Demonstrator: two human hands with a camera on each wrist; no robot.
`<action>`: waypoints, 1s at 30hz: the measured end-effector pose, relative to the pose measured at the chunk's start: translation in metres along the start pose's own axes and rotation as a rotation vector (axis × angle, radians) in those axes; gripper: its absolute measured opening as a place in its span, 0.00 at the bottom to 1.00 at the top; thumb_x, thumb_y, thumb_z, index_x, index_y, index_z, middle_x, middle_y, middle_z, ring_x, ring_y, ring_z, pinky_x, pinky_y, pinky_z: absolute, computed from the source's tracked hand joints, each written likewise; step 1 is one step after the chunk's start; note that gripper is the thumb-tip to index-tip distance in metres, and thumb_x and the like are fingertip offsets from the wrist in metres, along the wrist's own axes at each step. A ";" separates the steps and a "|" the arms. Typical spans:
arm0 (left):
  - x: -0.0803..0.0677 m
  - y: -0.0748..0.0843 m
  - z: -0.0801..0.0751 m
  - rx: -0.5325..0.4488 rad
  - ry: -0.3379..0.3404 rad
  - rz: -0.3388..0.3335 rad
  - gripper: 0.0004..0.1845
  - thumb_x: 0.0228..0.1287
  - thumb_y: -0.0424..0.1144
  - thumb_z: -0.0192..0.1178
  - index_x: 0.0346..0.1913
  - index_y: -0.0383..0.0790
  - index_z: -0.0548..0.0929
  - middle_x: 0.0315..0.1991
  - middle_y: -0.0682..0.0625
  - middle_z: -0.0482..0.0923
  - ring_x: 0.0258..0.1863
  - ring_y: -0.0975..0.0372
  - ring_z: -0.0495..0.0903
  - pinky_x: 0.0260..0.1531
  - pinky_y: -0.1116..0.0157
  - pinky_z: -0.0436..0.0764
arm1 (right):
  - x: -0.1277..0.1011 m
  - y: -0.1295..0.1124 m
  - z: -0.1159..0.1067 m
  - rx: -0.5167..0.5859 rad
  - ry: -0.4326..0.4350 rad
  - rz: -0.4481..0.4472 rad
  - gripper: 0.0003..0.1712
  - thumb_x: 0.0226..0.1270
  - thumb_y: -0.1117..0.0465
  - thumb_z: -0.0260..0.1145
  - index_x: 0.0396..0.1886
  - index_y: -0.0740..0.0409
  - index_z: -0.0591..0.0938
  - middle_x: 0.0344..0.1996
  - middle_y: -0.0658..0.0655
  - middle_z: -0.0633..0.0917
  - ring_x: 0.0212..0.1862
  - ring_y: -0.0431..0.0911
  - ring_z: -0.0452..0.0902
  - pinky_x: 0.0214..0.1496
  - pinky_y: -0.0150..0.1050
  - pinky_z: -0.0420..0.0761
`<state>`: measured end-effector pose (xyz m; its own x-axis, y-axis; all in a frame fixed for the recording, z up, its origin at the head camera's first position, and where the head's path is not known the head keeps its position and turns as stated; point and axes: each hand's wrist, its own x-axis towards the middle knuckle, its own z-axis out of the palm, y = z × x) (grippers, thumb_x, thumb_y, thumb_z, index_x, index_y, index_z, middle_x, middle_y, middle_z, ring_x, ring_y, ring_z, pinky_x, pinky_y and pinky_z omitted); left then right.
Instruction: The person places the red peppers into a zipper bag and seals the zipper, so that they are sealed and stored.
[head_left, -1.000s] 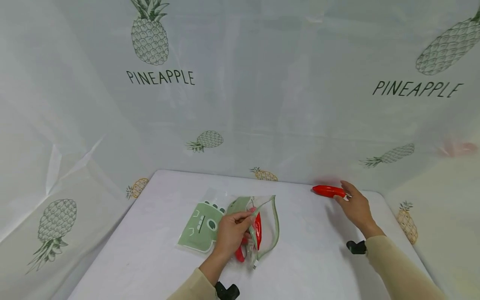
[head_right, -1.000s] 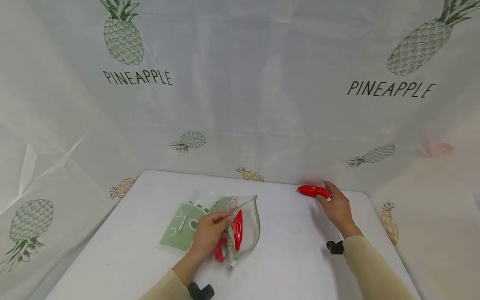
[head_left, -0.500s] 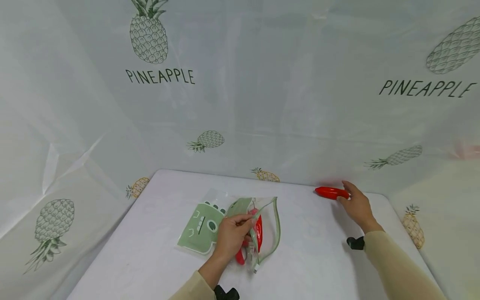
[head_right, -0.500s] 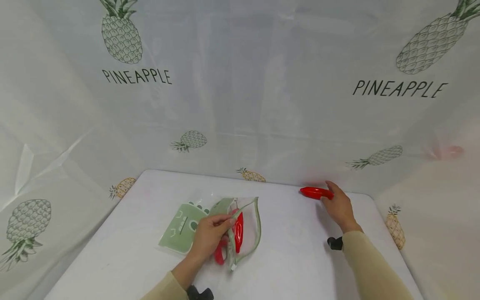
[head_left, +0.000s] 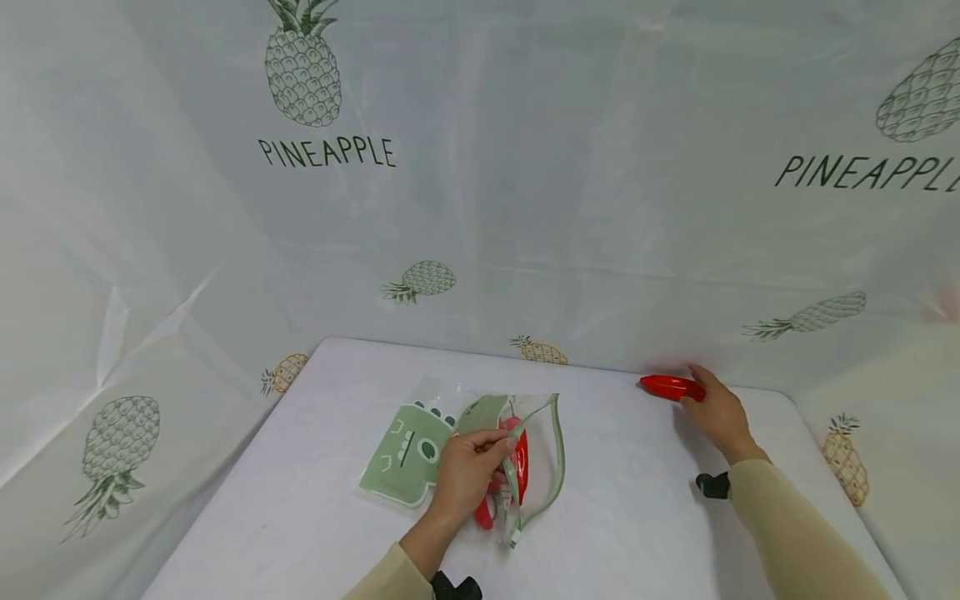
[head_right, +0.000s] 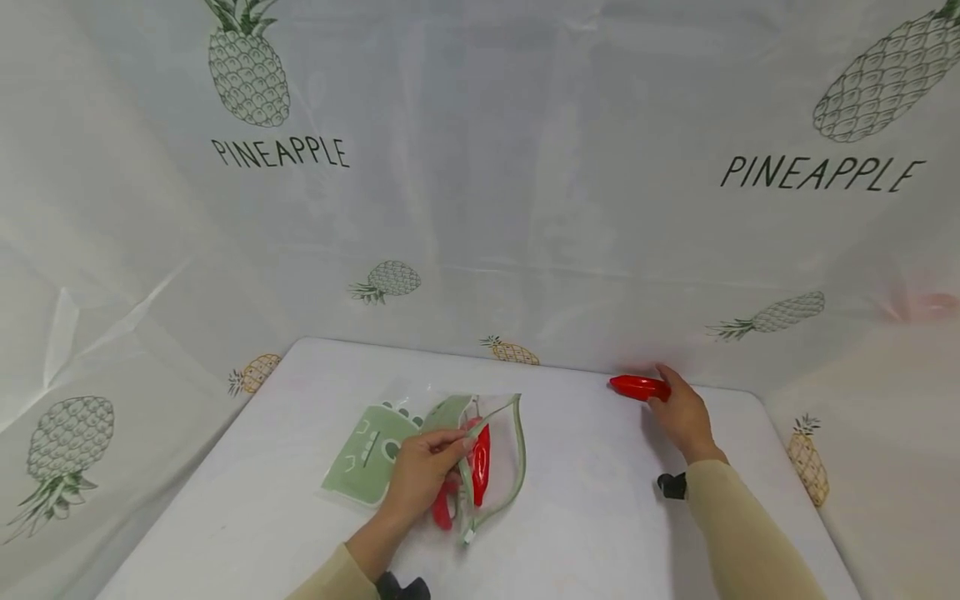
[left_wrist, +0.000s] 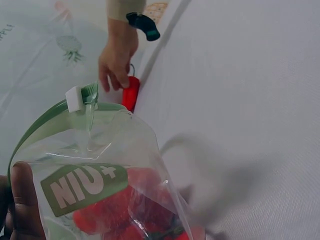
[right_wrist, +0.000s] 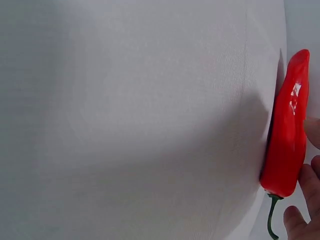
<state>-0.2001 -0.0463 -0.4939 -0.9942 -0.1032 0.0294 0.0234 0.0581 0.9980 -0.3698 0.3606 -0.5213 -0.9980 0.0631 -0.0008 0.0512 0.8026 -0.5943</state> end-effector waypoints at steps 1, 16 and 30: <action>0.000 0.000 0.000 -0.001 0.001 0.000 0.14 0.69 0.39 0.72 0.52 0.37 0.92 0.36 0.43 0.90 0.20 0.60 0.86 0.23 0.65 0.88 | 0.000 0.001 0.000 0.000 0.002 0.000 0.42 0.77 0.64 0.59 0.85 0.64 0.53 0.77 0.78 0.61 0.71 0.76 0.61 0.70 0.75 0.69; -0.005 -0.003 0.001 0.045 0.003 0.001 0.12 0.70 0.40 0.71 0.51 0.38 0.92 0.30 0.48 0.86 0.19 0.59 0.85 0.24 0.62 0.88 | -0.020 0.002 0.002 -0.016 -0.105 -0.036 0.40 0.75 0.62 0.67 0.80 0.67 0.62 0.71 0.77 0.69 0.65 0.73 0.67 0.67 0.69 0.77; -0.007 -0.001 0.003 0.005 -0.004 -0.016 0.13 0.69 0.39 0.72 0.52 0.36 0.92 0.29 0.47 0.86 0.18 0.61 0.84 0.20 0.71 0.81 | -0.038 -0.003 0.000 -0.064 -0.206 -0.090 0.35 0.72 0.59 0.70 0.73 0.68 0.71 0.61 0.76 0.77 0.58 0.67 0.74 0.61 0.64 0.83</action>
<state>-0.1933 -0.0423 -0.4953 -0.9949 -0.1002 0.0134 0.0073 0.0610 0.9981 -0.3324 0.3553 -0.5194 -0.9848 -0.1270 -0.1181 -0.0422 0.8358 -0.5474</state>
